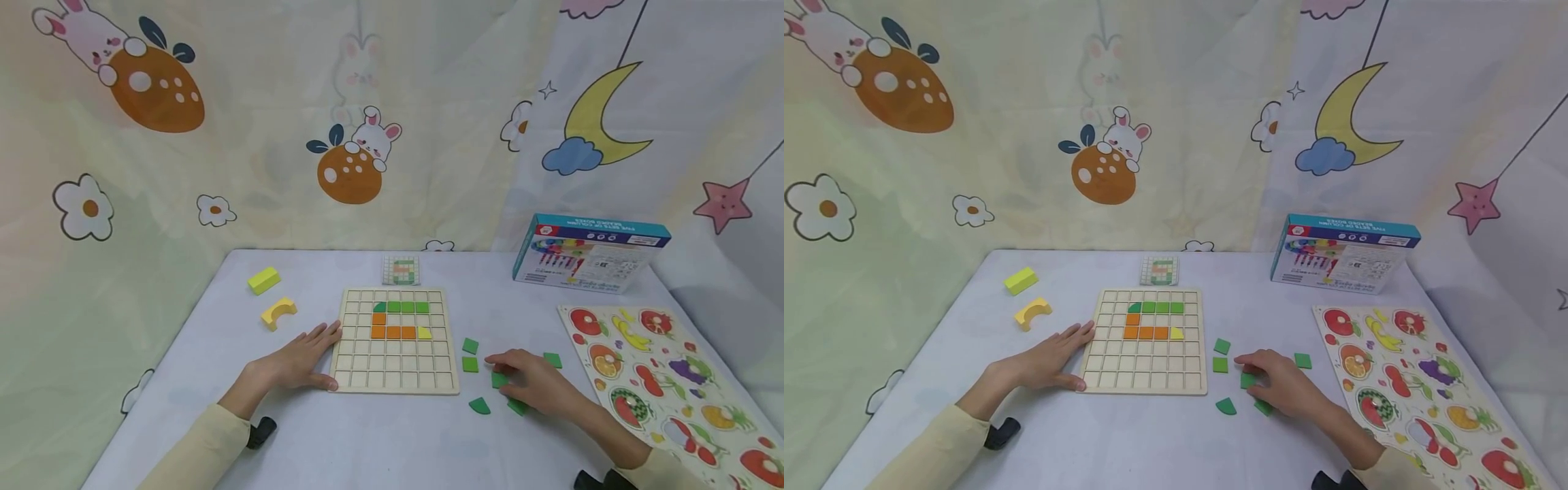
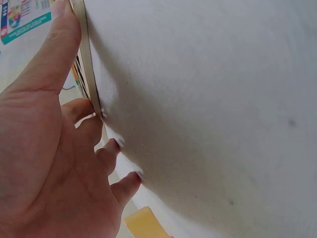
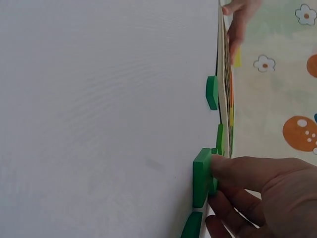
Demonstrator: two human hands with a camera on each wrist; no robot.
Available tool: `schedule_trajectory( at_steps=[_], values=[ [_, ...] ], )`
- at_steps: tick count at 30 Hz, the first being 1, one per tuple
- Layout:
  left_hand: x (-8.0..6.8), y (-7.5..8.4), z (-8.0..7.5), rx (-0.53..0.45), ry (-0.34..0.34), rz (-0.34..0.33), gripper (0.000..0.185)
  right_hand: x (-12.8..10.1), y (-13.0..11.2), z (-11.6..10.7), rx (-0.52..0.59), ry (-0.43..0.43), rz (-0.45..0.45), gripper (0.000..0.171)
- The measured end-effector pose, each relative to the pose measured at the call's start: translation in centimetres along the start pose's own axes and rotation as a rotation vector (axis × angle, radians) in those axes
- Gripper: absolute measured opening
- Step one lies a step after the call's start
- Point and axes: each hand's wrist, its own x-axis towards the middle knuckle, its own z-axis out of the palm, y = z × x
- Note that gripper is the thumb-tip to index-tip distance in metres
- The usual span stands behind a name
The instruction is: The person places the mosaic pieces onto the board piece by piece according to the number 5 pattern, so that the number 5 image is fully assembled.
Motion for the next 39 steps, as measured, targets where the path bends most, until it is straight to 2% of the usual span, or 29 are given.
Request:
schedule_trajectory(
  at_steps=[6,10,13,18,24,30,39],
  values=[
    [-0.1,-0.1,0.3,-0.005,-0.008,-0.009,0.102,0.8,-0.9,0.2,-0.057,0.051,0.005,0.049],
    [-0.2,-0.1,0.2,-0.012,-0.005,-0.007,0.101,2.4,-2.3,0.4,-0.095,0.091,-0.015,0.051],
    [-0.2,-0.1,0.2,-0.014,-0.005,-0.010,0.100,4.0,-3.5,0.9,-0.080,0.106,-0.035,0.051],
    [-0.1,-0.1,0.3,-0.020,-0.010,-0.006,0.100,6.7,-5.6,2.0,-0.022,0.109,-0.056,0.050],
    [0.0,0.0,0.4,-0.029,-0.013,-0.001,0.101,8.9,-7.0,3.5,-0.026,0.071,-0.055,0.046],
    [0.1,-0.1,0.4,-0.012,-0.006,-0.005,0.101,9.8,-7.3,4.5,-0.053,0.052,-0.072,0.045],
    [-0.2,-0.1,0.0,-0.001,-0.006,-0.010,0.101,10.1,-7.5,4.9,-0.091,0.076,-0.061,0.043]
  ],
)
